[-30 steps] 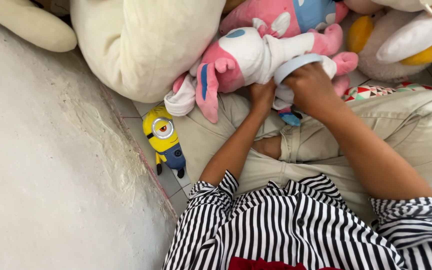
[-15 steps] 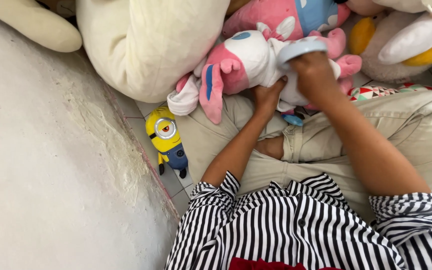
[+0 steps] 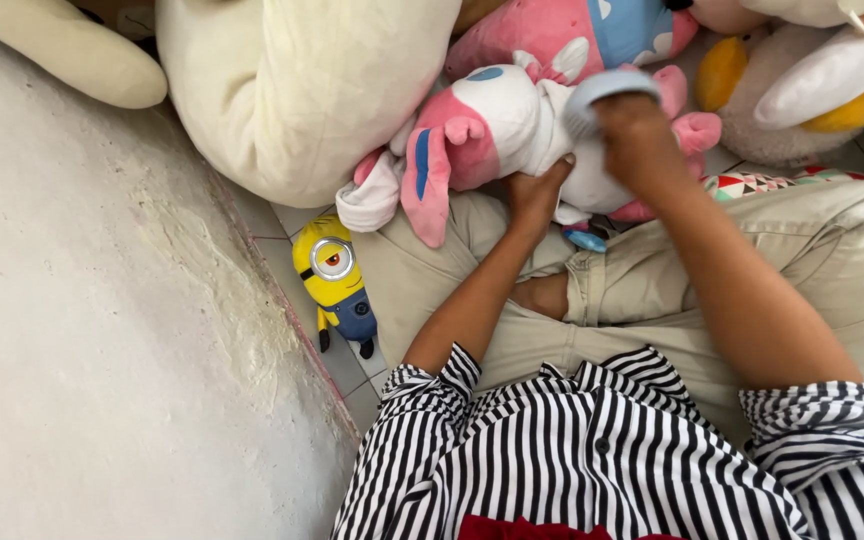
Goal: Using a small brush to clean and groom a plush toy while rotating it to reach all surfaces.
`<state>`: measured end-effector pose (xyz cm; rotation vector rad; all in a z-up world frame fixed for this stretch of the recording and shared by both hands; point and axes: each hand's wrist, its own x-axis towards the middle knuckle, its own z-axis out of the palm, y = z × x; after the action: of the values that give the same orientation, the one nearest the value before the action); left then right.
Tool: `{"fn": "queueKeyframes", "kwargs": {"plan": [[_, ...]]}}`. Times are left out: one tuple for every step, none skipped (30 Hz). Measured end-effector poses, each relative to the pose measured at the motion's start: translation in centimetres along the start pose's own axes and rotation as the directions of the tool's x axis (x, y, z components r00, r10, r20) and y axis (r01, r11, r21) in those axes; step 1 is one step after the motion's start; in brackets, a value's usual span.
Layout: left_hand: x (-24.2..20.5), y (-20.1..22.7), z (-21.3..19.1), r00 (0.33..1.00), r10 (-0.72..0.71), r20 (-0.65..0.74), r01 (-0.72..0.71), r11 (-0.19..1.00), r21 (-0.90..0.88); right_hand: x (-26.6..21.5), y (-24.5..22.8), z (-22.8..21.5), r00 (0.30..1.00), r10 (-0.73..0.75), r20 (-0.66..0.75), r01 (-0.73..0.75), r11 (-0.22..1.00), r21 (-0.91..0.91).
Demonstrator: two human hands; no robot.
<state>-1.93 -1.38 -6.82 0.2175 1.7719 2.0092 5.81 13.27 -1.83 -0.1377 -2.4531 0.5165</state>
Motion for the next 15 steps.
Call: {"fn": "queueKeyframes", "kwargs": {"plan": [[0.0, 0.1, -0.1, 1.000, 0.001, -0.002, -0.001, 1.000, 0.000, 0.3, 1.4, -0.7, 1.000, -0.001, 0.000, 0.001, 1.000, 0.001], [-0.1, 0.2, 0.0, 1.000, 0.004, -0.008, -0.004, 1.000, 0.013, 0.4, 2.9, -1.7, 0.996, 0.084, 0.021, -0.084, 0.996, 0.008], [-0.1, 0.3, 0.1, 1.000, 0.007, -0.015, -0.006, 1.000, 0.026, 0.6, 4.4, -2.7, 0.985, 0.168, 0.042, -0.169, 0.986, 0.013], [-0.4, 0.5, 0.1, 1.000, 0.009, -0.012, -0.009, 1.000, 0.025, -0.9, 6.9, -1.9, 0.985, 0.168, 0.039, -0.168, 0.986, 0.011], [-0.6, 0.7, 0.0, 1.000, 0.009, 0.008, -0.009, 1.000, 0.002, -2.3, 9.4, -1.2, 0.941, 0.330, 0.081, -0.320, 0.940, -0.116], [-0.8, 0.9, -0.1, 1.000, 0.009, 0.026, -0.008, 1.000, -0.021, -3.6, 11.9, -0.4, 0.869, 0.485, 0.102, -0.451, 0.859, -0.243], [-0.6, 1.1, -0.1, 1.000, 0.012, 0.026, -0.011, 1.000, -0.021, -2.9, 10.9, -1.0, 0.870, 0.484, 0.100, -0.450, 0.860, -0.242], [-0.7, 1.2, -0.2, 0.999, -0.030, 0.021, 0.030, 1.000, -0.001, -2.3, 9.7, -1.6, 0.820, 0.557, 0.131, -0.511, 0.816, -0.272], [-0.7, 1.4, -0.4, 0.997, -0.072, 0.016, 0.072, 0.997, 0.018, -1.7, 8.4, -2.1, 0.763, 0.627, 0.158, -0.566, 0.766, -0.303], [-0.4, 1.4, -0.7, 0.997, -0.072, 0.014, 0.071, 0.997, 0.016, -2.0, 8.8, -1.8, 0.764, 0.625, 0.159, -0.564, 0.767, -0.304], [0.0, 1.5, -0.9, 0.977, -0.213, 0.005, 0.213, 0.977, 0.003, -2.2, 9.2, -1.5, 0.792, 0.599, 0.122, -0.523, 0.767, -0.371], [0.3, 1.5, -1.2, 0.937, -0.350, -0.003, 0.350, 0.937, -0.011, -2.5, 9.6, -1.2, 0.818, 0.568, 0.088, -0.481, 0.761, -0.436], [0.3, 1.8, -1.8, 0.937, -0.350, -0.004, 0.350, 0.937, -0.013, -2.5, 9.1, -1.3, 0.819, 0.566, 0.090, -0.479, 0.762, -0.436], [0.4, 2.1, -2.2, 0.915, -0.400, 0.047, 0.398, 0.878, -0.265, -2.4, 8.8, -1.6, 0.821, 0.566, 0.071, -0.496, 0.771, -0.399], [0.5, 2.4, -2.6, 0.893, -0.435, 0.111, 0.429, 0.755, -0.495, -2.4, 8.4, -2.0, 0.823, 0.566, 0.052, -0.513, 0.779, -0.361]]}}
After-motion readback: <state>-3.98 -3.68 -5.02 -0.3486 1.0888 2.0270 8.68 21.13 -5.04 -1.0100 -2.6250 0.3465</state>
